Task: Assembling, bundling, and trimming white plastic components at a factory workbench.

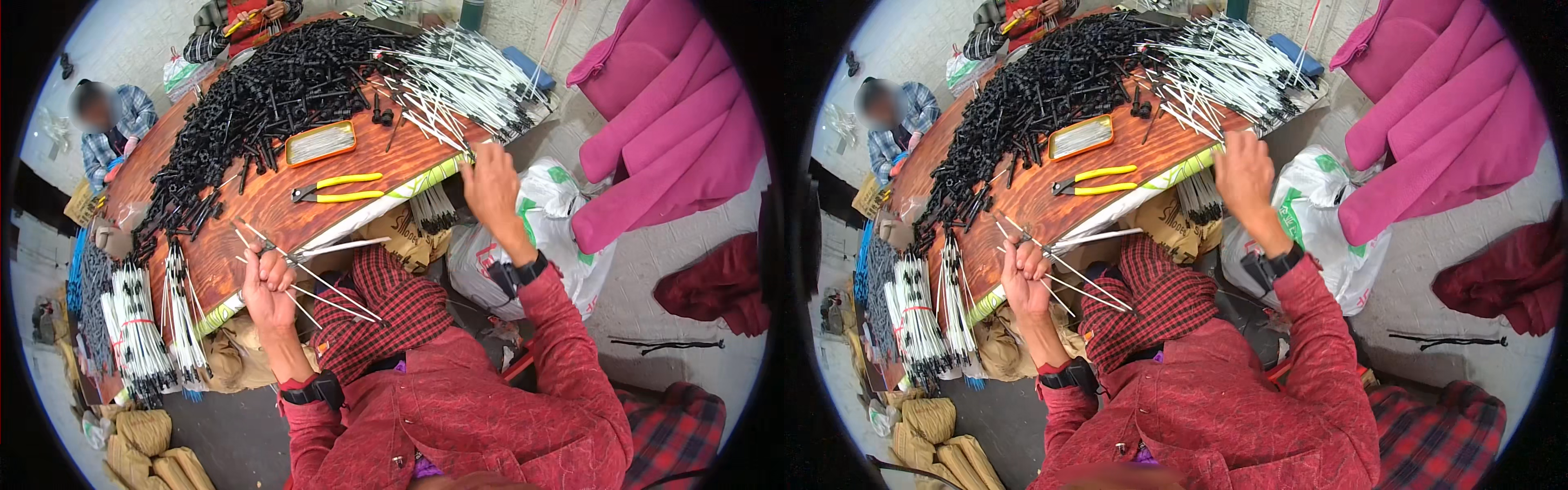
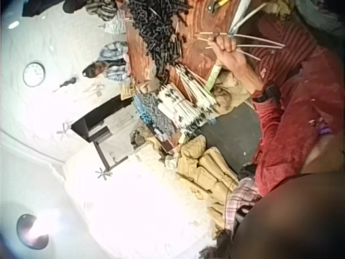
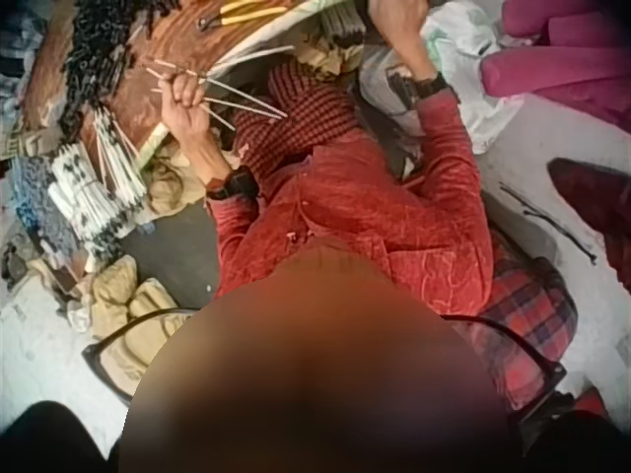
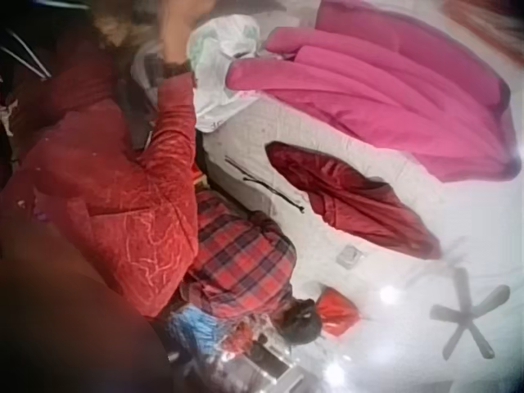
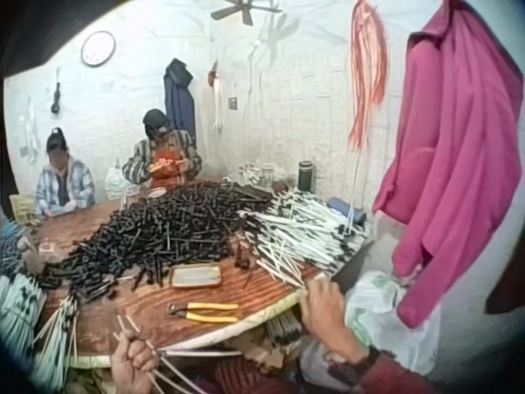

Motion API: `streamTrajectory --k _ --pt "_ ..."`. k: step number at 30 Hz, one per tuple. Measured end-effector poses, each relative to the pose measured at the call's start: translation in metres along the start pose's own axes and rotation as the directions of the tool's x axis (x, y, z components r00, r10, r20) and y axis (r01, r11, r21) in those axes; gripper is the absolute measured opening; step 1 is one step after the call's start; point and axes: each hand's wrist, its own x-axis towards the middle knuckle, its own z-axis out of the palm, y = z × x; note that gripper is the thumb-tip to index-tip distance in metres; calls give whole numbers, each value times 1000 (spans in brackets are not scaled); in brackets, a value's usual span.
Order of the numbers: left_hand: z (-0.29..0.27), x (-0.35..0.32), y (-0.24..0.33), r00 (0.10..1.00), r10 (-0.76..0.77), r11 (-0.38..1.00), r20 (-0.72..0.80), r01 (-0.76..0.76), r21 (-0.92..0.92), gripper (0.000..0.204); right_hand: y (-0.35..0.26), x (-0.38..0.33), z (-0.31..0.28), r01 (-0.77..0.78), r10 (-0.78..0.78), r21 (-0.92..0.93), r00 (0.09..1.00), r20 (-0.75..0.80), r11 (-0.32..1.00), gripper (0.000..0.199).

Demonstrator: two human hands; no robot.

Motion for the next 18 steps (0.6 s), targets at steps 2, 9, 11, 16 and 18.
streamTrajectory --k 2,9,11,16,18 --pt "3 3 -8 1000 -24 1000 -2 24 8 24 38 -8 25 -59 65 -32 977 201 998 20" --pt "1 1 -9 997 -75 997 -9 75 -2 24 63 8 32 -938 -25 346 346 938 -10 25" --pt "-2 -1 -5 997 -72 997 41 73 -34 23 54 10 22 -887 -268 255 372 889 -385 24" --pt "7 4 -18 982 28 995 -185 -9 103 22 36 -15 28 -859 -107 488 477 872 155 23" --pt "5 7 -22 982 29 993 -188 -7 117 21 45 -17 37 -798 8 551 570 822 244 23"
